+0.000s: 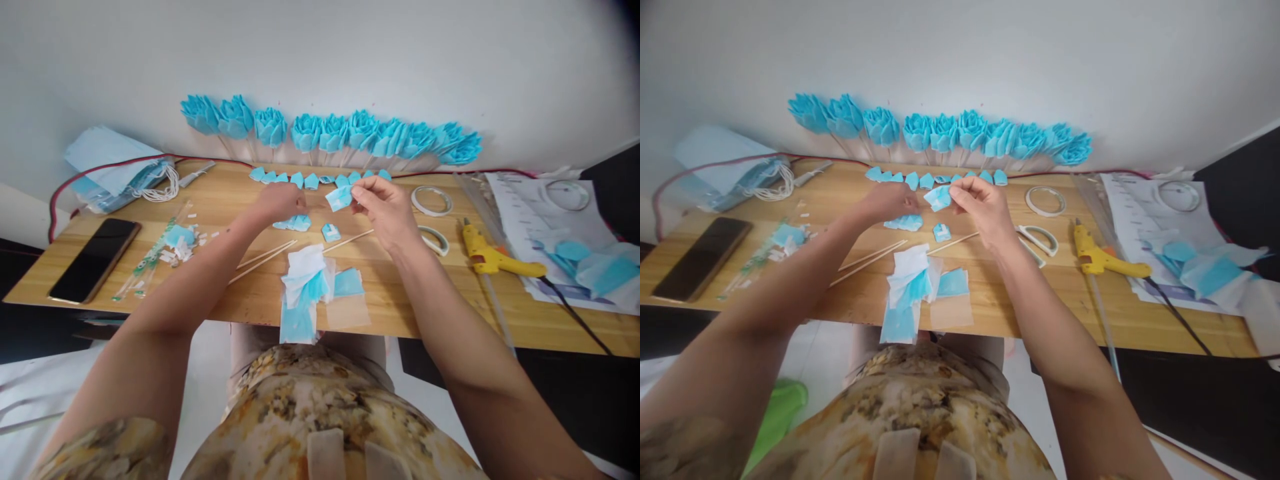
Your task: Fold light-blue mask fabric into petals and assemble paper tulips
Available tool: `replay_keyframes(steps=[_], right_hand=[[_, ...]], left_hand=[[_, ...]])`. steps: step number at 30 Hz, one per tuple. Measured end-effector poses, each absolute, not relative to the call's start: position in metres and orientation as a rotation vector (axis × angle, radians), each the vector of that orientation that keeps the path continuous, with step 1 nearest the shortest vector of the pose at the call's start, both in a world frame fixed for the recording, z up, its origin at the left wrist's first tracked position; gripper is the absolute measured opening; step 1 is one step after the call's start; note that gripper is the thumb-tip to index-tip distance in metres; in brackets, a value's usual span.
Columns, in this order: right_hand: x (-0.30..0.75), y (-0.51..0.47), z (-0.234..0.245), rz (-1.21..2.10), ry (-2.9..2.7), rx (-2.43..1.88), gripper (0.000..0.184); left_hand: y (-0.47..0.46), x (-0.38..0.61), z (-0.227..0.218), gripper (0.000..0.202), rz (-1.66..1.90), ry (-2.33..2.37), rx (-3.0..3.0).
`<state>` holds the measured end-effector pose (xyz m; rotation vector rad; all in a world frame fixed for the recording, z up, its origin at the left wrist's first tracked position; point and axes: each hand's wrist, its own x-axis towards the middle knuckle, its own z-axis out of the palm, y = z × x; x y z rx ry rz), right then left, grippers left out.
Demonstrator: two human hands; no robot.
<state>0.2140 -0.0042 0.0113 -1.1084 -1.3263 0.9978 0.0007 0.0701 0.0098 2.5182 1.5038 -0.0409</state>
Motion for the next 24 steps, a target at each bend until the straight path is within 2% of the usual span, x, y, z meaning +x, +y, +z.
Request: replay_keyframes(steps=[8, 12, 17, 24], right_hand=[[0.208, -0.008, 0.011, 1.151, -1.307, -1.094, 0.025], [0.208, -0.012, 0.012, 1.250, -1.367, -1.083, 0.023], [0.206, -0.017, 0.014, 1.235, -1.502, -1.120, 0.020], [0.203, -0.020, 0.009, 1.161, -1.610, -1.188, 0.017]], left_hand=[[0.070, -0.006, 0.004, 0.017, 0.018, 1.366, 2.496], [0.062, -0.015, 0.019, 0.015, 0.289, 1.331, 2.388], [0.046, -0.022, 0.034, 0.013, 0.604, 1.067, 2.205], [0.032, -0.015, 0.035, 0.009, 0.612, 0.980, 2.149]])
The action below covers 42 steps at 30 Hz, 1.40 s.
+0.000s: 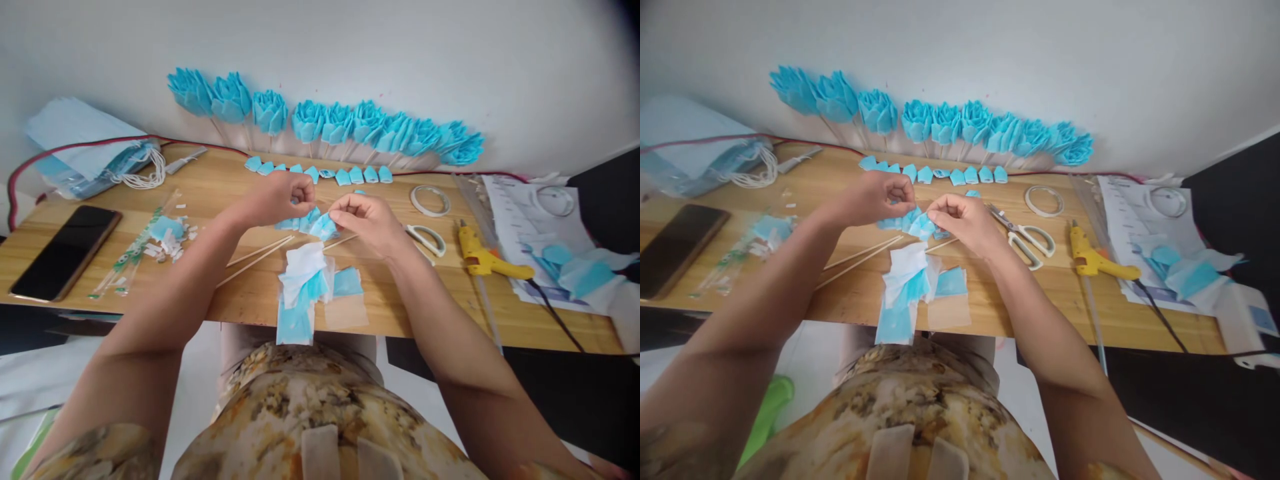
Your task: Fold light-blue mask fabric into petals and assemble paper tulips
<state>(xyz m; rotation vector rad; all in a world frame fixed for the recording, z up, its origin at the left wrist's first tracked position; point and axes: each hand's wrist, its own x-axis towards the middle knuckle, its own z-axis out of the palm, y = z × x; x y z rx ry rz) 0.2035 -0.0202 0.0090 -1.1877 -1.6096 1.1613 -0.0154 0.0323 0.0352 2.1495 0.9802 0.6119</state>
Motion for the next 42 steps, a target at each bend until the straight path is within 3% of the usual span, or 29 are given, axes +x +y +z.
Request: replay_keyframes(steps=[10, 38, 42], right_hand=[[0.203, -0.022, 0.013, 1.098, -1.710, -1.193, 0.018], [0.198, -0.017, 0.003, 0.988, -1.675, -1.078, 0.016], [0.201, -0.014, 0.002, 0.903, -1.590, -1.050, 0.018]], left_hand=[[0.029, -0.012, 0.036, 0.002, 0.582, 0.940, 2.183], [0.026, -0.005, 0.035, 0.014, 0.753, 0.821, 1.882], [0.025, -0.006, 0.033, 0.037, 0.845, 0.779, 1.600]])
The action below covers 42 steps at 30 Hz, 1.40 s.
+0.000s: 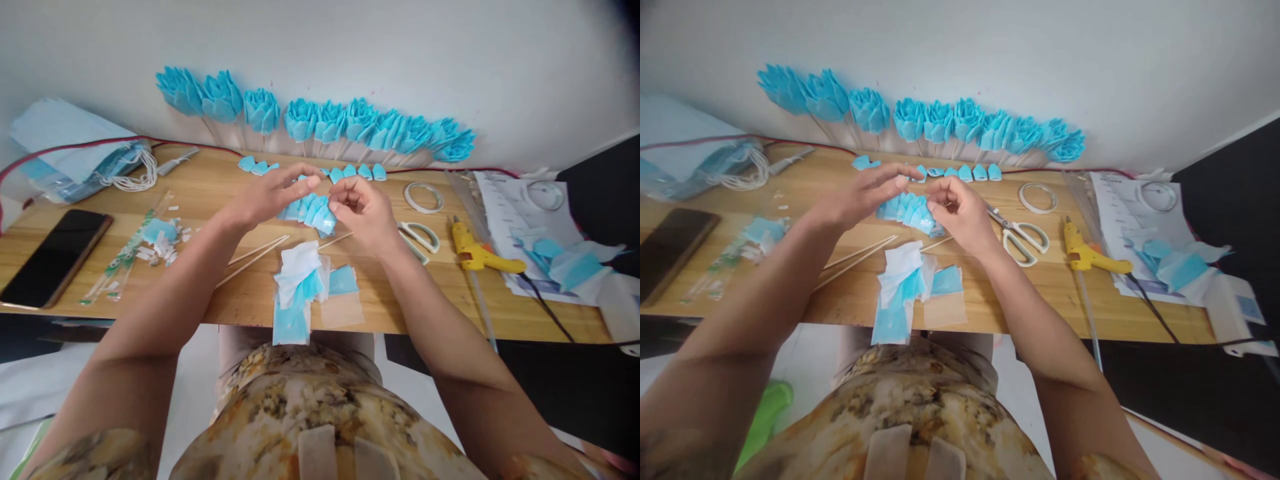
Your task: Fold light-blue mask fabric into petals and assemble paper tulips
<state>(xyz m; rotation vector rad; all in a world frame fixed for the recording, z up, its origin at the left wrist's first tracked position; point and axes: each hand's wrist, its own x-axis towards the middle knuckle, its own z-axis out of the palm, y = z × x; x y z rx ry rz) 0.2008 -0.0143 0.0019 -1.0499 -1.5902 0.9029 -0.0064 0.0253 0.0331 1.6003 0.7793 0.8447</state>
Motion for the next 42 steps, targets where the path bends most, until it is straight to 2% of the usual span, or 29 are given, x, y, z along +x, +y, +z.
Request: replay_keyframes(steps=[2, 5, 11, 16, 24, 29, 34, 42], right_hand=[[0.203, -0.011, 0.001, 0.849, -1.499, -1.044, 0.019], [0.205, -0.005, -0.001, 0.785, -1.368, -1.013, 0.020], [0.206, -0.002, -0.006, 0.754, -1.275, -0.966, 0.020], [0.202, -0.006, -0.004, 0.728, -1.312, -0.992, 0.020], [0.200, -0.011, 0.004, 0.720, -1.324, -1.092, 0.025], [0.200, -0.012, 0.004, 0.685, -1.328, -1.107, 0.026], [0.197, -0.014, 0.003, 0.639, -1.339, -1.089, 0.026], [0.202, -0.012, 0.003, 0.942, -1.256, -1.082, 0.046]], left_hand=[[0.025, -0.004, 0.030, 0.052, 0.848, 0.699, 1.391], [0.023, 0.004, 0.023, 0.060, 0.791, 0.613, 1.197], [0.014, 0.014, 0.014, 0.048, 0.692, 0.638, 1.174], [0.013, 0.015, 0.013, 0.042, 0.779, 0.814, 1.245], [0.015, 0.014, 0.015, 0.033, 0.849, 0.811, 1.296], [0.014, 0.012, 0.018, 0.038, 0.793, 0.749, 1.288], [0.015, 0.016, 0.013, 0.039, 0.881, 0.837, 1.284], [0.014, 0.019, 0.014, 0.035, 1.013, 0.910, 1.306]])
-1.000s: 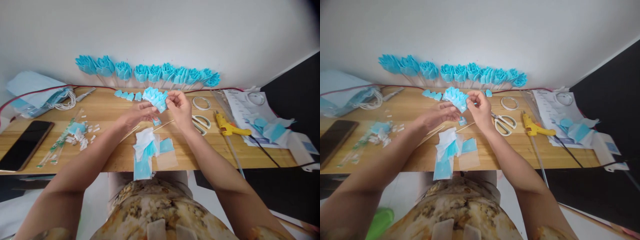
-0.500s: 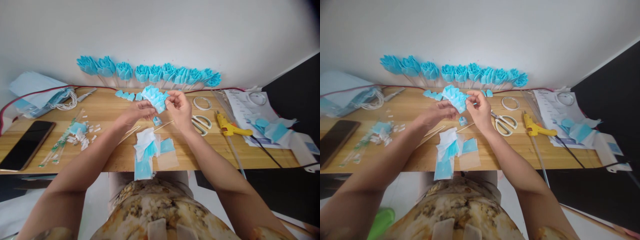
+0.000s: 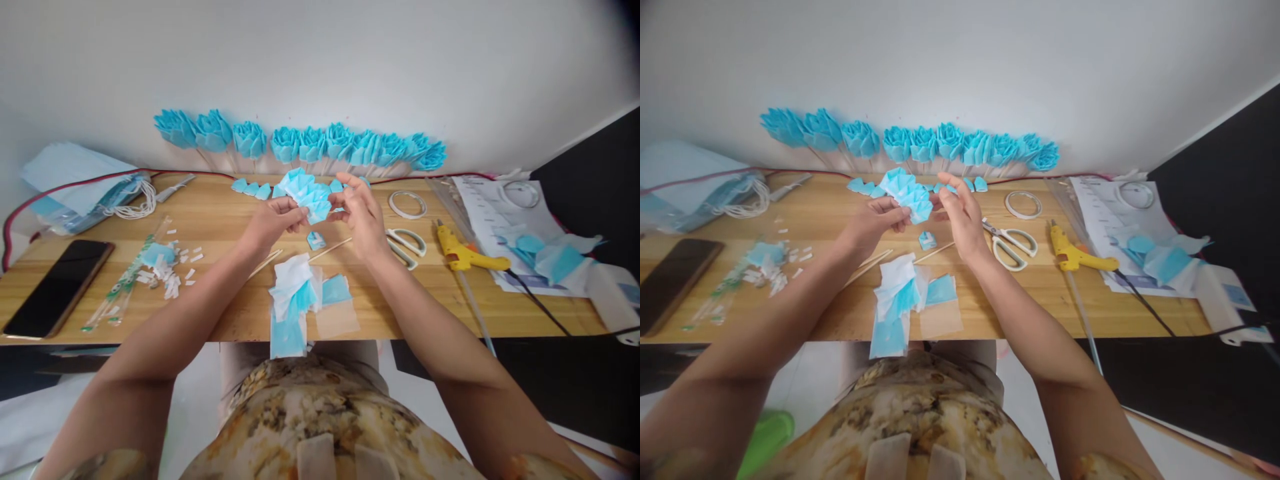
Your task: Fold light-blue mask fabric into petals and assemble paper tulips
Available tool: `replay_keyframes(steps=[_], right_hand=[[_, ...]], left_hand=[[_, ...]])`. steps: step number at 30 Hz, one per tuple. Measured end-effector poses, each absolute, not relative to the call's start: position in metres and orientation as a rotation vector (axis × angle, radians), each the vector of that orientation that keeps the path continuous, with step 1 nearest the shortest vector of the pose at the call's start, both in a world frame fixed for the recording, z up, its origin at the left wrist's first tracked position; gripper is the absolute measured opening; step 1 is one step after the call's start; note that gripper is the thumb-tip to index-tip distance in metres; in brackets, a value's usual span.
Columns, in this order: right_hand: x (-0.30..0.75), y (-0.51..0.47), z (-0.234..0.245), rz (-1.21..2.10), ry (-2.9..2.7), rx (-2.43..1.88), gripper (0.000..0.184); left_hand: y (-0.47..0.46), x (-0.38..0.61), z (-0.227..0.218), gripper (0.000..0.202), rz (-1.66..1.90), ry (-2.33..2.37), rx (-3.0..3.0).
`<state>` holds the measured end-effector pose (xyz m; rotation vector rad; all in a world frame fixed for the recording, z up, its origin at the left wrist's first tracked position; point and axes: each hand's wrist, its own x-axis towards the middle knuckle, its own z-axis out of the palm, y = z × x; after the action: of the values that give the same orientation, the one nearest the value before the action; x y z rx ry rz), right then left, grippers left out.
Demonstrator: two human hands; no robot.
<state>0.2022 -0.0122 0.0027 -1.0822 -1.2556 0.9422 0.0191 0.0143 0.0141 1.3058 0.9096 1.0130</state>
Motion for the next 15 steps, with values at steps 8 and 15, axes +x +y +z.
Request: replay_keyframes(steps=[8, 15], right_hand=[[0.1984, -0.0090, -0.0047, 0.980, -1.425, -1.086, 0.067], [0.1995, -0.0132, 0.0024, 1.034, -1.406, -1.049, 0.062]], left_hand=[[0.0077, 0.0254, 0.0139, 0.035, 1.028, 0.945, 1.430], [0.0068, 0.0219, 0.0175, 0.030, 0.966, 0.835, 1.430]])
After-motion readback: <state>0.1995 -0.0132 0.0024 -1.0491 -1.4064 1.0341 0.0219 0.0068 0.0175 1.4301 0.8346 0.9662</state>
